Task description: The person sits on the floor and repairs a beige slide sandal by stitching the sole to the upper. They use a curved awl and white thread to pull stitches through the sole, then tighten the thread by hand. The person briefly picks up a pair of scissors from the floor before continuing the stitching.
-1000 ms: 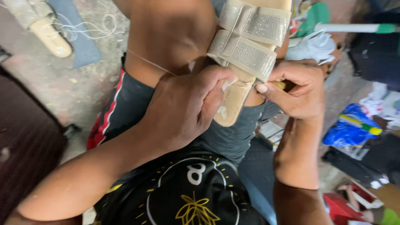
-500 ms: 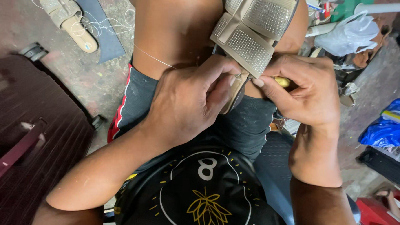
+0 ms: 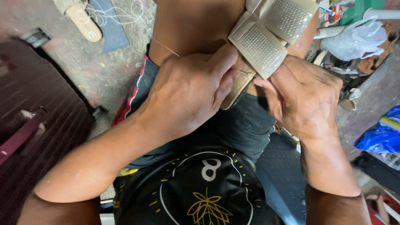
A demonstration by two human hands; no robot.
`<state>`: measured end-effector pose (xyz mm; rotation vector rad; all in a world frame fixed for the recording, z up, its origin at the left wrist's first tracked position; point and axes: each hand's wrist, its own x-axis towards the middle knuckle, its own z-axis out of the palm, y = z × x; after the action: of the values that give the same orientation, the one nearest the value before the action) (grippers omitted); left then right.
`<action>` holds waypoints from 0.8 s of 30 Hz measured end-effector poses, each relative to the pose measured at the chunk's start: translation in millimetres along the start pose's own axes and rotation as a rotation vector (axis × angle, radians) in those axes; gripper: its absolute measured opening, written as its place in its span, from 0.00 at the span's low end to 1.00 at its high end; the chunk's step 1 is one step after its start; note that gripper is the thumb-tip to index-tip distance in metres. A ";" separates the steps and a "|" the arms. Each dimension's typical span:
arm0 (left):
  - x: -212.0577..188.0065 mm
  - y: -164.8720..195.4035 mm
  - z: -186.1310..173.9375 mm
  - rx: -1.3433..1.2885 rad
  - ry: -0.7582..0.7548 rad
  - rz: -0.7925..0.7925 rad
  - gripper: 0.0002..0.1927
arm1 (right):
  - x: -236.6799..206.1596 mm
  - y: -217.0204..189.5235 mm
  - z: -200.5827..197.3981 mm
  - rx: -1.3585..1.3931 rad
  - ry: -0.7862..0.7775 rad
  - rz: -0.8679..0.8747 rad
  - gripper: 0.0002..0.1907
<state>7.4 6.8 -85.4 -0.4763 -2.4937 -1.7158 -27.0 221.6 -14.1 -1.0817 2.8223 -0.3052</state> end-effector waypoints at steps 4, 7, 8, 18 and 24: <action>4.2 -1.7 2.4 0.003 -0.052 -0.044 0.07 | -0.7 8.4 6.9 -0.064 0.040 -0.041 0.12; 7.8 0.2 3.9 -0.012 -0.065 -0.056 0.07 | -6.2 24.2 12.8 -0.090 0.050 -0.048 0.14; 8.9 0.7 5.0 -0.019 -0.065 -0.057 0.07 | -9.0 30.5 13.3 -0.092 0.039 -0.047 0.15; 8.5 2.6 12.2 -0.007 0.017 0.003 0.18 | -25.0 52.7 28.5 -0.083 0.058 -0.016 0.30; 6.2 19.7 27.2 0.161 0.058 -0.093 0.26 | -19.7 42.0 17.7 -0.064 0.049 0.007 0.31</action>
<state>10.4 39.6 -76.3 -0.2966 -2.6231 -1.5167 -36.7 262.8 -40.3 -1.0906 2.8979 -0.2453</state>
